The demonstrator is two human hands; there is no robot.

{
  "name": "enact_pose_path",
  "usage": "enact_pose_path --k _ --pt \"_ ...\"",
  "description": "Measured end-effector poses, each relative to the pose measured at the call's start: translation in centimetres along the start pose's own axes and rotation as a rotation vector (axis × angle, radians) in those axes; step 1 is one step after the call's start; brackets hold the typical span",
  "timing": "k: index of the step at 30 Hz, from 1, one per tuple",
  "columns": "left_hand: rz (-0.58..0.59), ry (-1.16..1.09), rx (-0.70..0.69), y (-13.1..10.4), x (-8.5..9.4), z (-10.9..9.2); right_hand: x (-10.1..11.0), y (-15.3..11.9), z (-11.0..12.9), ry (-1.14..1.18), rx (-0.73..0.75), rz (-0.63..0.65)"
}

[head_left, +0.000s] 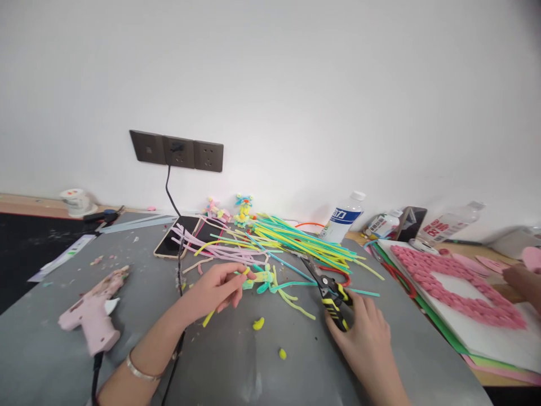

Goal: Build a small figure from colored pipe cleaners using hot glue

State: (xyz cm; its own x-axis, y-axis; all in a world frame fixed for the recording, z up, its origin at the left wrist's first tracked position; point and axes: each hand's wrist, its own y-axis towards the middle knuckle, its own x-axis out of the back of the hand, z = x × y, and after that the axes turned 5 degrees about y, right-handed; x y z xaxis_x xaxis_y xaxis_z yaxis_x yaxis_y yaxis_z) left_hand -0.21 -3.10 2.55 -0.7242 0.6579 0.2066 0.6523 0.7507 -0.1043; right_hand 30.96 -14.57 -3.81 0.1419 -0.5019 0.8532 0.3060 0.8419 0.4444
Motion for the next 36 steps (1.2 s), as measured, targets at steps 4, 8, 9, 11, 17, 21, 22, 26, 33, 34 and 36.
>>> enact_pose_path --k 4,8,9,11,17,21,22,26,33,34,36 --pt "-0.124 0.012 -0.026 0.4 0.1 0.1 -1.8 0.8 -0.4 -0.023 0.032 -0.021" --pt "-0.36 0.072 -0.068 0.7 0.7 0.1 -2.0 1.5 0.0 0.043 0.096 -0.057" --pt "-0.418 0.08 -0.078 0.8 0.9 0.2 -1.6 1.6 0.4 0.071 0.126 -0.09" --pt "-0.519 0.082 -0.091 1.0 1.3 0.5 -0.5 1.2 1.7 0.163 0.226 -0.144" --pt "-0.68 0.169 -0.086 1.6 2.1 2.6 2.2 -1.9 6.4 0.505 0.572 0.281" --pt "-0.675 0.216 -0.096 1.7 2.2 3.7 1.5 -3.3 7.2 0.514 0.555 0.343" --pt "-0.67 0.218 -0.095 1.8 2.3 3.8 1.2 -3.4 7.1 0.533 0.543 0.333" --pt "-0.639 0.238 -0.065 1.9 2.2 3.9 0.5 -3.6 6.8 0.658 0.502 0.354" --pt "-0.595 0.22 -0.067 2.0 1.8 3.9 -0.1 -3.9 6.4 0.739 0.45 0.405" --pt "-0.591 0.214 -0.077 1.9 1.8 3.8 -0.1 -3.8 6.4 0.741 0.444 0.424" --pt "-0.596 0.22 -0.1 1.9 1.8 3.7 0.0 -3.2 6.5 0.753 0.425 0.451"
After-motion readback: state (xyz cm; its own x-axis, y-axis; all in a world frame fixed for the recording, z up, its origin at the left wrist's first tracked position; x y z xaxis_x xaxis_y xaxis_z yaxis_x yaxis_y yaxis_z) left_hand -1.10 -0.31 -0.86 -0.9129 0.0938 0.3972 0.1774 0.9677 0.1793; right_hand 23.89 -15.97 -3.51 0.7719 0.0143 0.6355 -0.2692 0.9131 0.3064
